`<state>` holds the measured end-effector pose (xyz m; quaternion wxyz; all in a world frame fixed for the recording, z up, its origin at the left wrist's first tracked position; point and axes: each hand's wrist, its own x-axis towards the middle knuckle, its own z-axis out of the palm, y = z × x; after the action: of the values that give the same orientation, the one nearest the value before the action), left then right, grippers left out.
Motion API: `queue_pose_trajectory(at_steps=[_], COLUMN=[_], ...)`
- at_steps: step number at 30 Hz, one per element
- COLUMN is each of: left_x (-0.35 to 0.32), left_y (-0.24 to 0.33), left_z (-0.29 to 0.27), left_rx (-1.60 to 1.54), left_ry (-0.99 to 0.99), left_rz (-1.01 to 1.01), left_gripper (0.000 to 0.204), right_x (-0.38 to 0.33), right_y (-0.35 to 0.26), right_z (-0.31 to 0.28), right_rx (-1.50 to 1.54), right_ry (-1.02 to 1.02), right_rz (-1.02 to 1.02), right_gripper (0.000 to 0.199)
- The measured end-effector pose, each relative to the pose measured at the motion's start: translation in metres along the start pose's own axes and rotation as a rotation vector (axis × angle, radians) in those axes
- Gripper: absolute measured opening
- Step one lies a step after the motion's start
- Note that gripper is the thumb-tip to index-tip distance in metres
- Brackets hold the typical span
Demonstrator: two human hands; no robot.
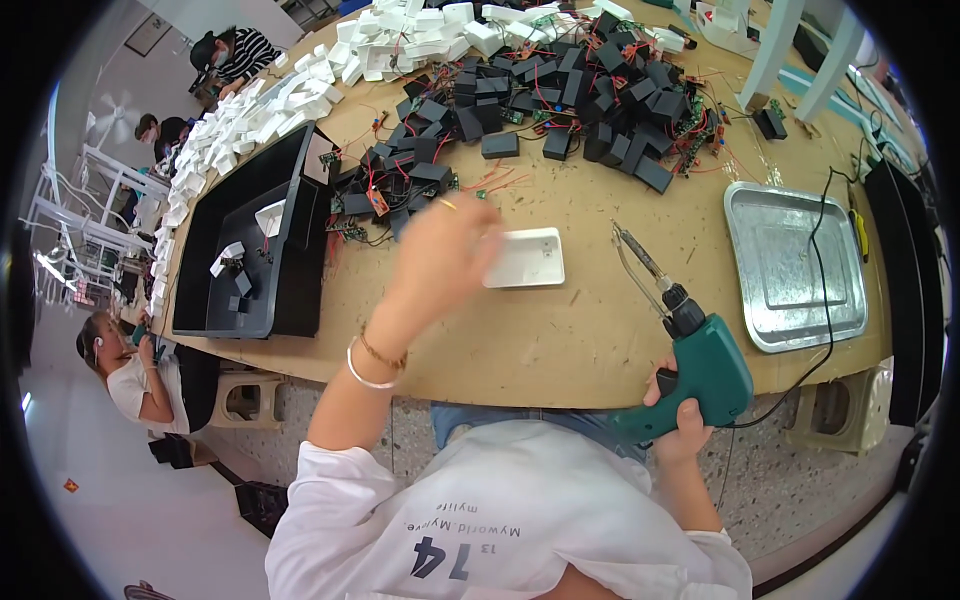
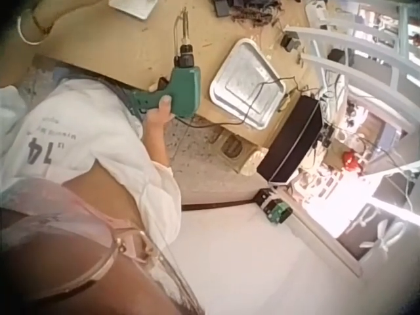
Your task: Using a soldering iron to heat-seal or fuse plastic casings for electronic components.
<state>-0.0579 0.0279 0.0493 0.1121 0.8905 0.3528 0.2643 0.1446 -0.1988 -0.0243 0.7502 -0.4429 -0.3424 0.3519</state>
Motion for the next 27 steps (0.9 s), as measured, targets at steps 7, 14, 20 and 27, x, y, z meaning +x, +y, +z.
queue_pose_trajectory(at_steps=[7,14,20,27], left_x=[0.028,0.056,0.061,0.047], left_y=[-0.062,-0.089,-0.072,-0.084], left_z=[0.011,0.004,0.001,-0.022], left_rx=[0.413,0.559,0.577,0.33], left_ry=[0.187,-0.246,-0.434,-0.337], left_rz=[0.164,0.062,-0.022,-0.154], left_gripper=[0.012,0.008,0.012,0.021], right_x=[0.001,0.0,-0.002,-0.002], right_y=[0.0,-0.003,0.0,-0.003], right_z=[0.006,0.009,0.002,0.006], right_rx=[-0.047,-0.074,-0.087,-0.081], right_ry=[0.017,0.026,0.02,0.03], right_rz=[-0.01,0.02,0.027,0.045], right_gripper=[0.055,0.055,0.057,0.058])
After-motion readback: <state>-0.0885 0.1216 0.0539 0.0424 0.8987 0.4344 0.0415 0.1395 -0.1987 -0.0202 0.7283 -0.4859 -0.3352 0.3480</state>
